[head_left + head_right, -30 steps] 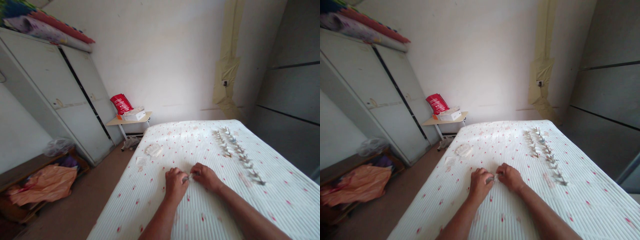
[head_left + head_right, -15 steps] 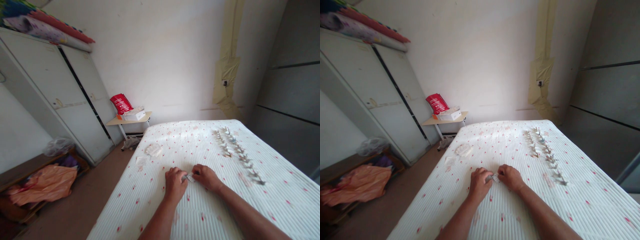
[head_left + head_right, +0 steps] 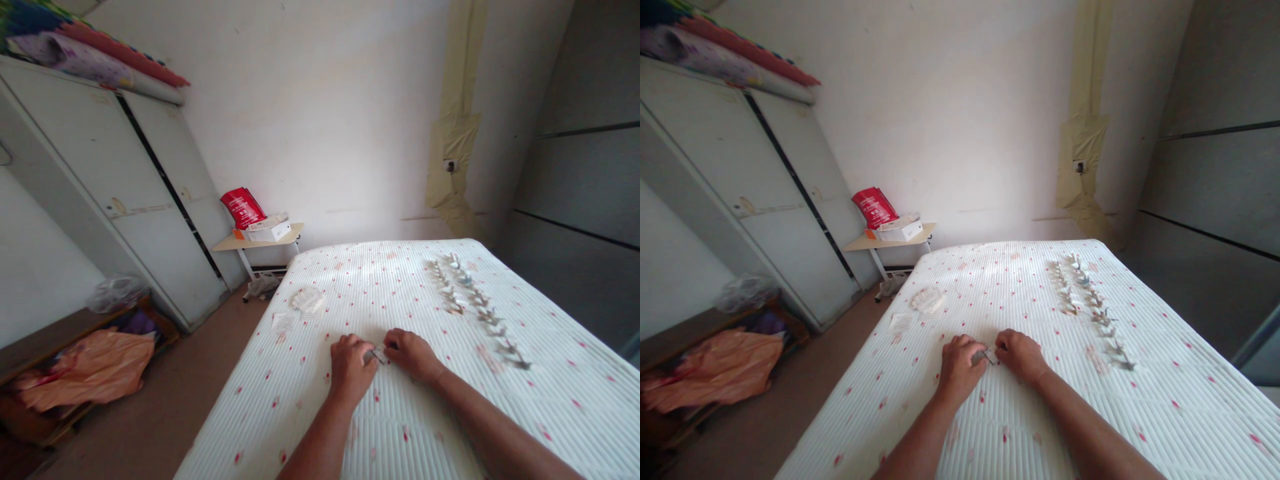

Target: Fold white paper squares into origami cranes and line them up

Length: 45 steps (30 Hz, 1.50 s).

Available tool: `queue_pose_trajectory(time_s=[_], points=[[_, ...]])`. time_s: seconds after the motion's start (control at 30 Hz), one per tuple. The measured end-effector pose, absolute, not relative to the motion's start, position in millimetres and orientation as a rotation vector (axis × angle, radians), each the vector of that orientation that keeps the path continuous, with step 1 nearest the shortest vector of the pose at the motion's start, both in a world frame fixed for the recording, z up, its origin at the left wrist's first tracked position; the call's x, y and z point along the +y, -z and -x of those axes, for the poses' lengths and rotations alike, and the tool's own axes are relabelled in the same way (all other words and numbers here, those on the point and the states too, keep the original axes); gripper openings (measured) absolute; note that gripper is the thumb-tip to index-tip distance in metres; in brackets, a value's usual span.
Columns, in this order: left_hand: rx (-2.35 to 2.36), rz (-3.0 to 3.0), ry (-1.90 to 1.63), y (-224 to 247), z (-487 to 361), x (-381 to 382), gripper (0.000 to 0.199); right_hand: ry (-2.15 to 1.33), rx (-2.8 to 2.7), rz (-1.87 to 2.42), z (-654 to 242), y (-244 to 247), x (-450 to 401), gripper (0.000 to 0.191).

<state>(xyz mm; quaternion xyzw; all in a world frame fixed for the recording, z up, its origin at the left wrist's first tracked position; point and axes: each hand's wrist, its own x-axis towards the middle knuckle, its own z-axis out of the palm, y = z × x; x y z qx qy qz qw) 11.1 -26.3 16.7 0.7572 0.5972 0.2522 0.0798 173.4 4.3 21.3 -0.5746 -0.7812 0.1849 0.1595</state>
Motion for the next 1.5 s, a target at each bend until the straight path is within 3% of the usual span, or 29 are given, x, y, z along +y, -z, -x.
queue_pose_trajectory(time_s=[0.5, 0.7, 0.93, 1.17, 1.5], points=[[1.79, -2.252, -0.755, -14, -11, -25, 0.015, -0.539, -2.227, 1.615, -168, -22, -1, 0.013], [1.818, -2.232, -0.716, -17, -12, -25, 0.016, -0.669, -2.104, 1.344, -175, -21, -4, 0.031], [1.822, -2.232, -0.773, -15, -12, -24, 0.015, -0.74, -2.13, 1.314, -174, -25, -12, 0.013], [1.795, -2.244, -0.787, -13, -11, -25, 0.003, -0.705, -2.213, 1.313, -174, -26, -12, 0.018], [1.726, -2.302, -0.787, -10, -7, -24, 0.008, -0.622, -2.306, 1.326, -174, -25, -12, 0.021]])
